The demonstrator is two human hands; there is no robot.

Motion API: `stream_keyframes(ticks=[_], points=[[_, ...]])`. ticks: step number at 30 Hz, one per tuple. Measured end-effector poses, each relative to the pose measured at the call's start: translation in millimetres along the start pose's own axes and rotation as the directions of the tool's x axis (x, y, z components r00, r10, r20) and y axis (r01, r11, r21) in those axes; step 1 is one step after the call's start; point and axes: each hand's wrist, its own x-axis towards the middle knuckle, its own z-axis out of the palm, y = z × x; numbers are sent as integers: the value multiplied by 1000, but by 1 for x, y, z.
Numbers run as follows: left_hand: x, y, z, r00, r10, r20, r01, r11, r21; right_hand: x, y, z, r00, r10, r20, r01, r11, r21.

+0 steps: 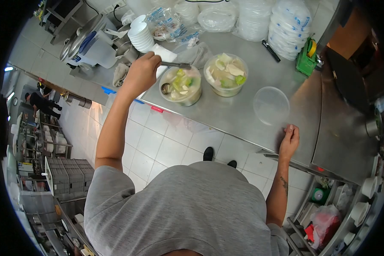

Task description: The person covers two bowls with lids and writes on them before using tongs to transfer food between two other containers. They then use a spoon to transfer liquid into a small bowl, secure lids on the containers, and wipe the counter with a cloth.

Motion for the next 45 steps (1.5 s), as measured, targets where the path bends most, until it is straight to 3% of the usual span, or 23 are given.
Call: stream_keyframes(ticks=[8, 21, 24, 27, 30, 31, 34, 36, 39, 42, 45], points=[[-25, 10, 9, 994, 96, 49, -102, 988, 120, 2, 2, 1, 1000, -17, 12, 17, 1000, 0], [-35, 15, 8, 999, -20, 44, 18, 998, 62, 0, -4, -2, 998, -60, 18, 61, 995, -85], [-40, 12, 8, 995, -95, 38, 95, 995, -15, 0, 3, -1, 997, -70, 25, 70, 997, -14], [-50, -9, 20, 971, -218, -98, 193, 958, -212, 2, 8, 2, 998, -65, 20, 64, 997, 45], [-62, -34, 17, 794, -605, 61, 557, 685, -469, 0, 11, 1, 998, -56, 14, 56, 998, 13], [-67, -49, 19, 729, -678, 88, 609, 586, -535, 3, 14, -1, 998, -53, 15, 53, 999, 3], [-76, -106, 18, 584, -811, 23, 674, 469, -571, -2, 8, 5, 992, -114, -59, 112, 993, -36], [-79, -156, 23, 585, -787, -196, 626, 592, -507, -5, -1, 10, 980, -149, -134, 136, 985, -102], [-70, -224, 27, 616, -695, -371, 706, 696, -130, -14, -15, 27, 957, -166, -239, 110, 967, -229], [-58, -284, 39, 699, -604, -381, 691, 709, 143, -23, -44, 63, 923, -229, -310, 123, 938, -325], [-36, -333, 45, 753, -610, -247, 657, 718, 230, -29, -92, 114, 889, -308, -339, 174, 912, -372]])
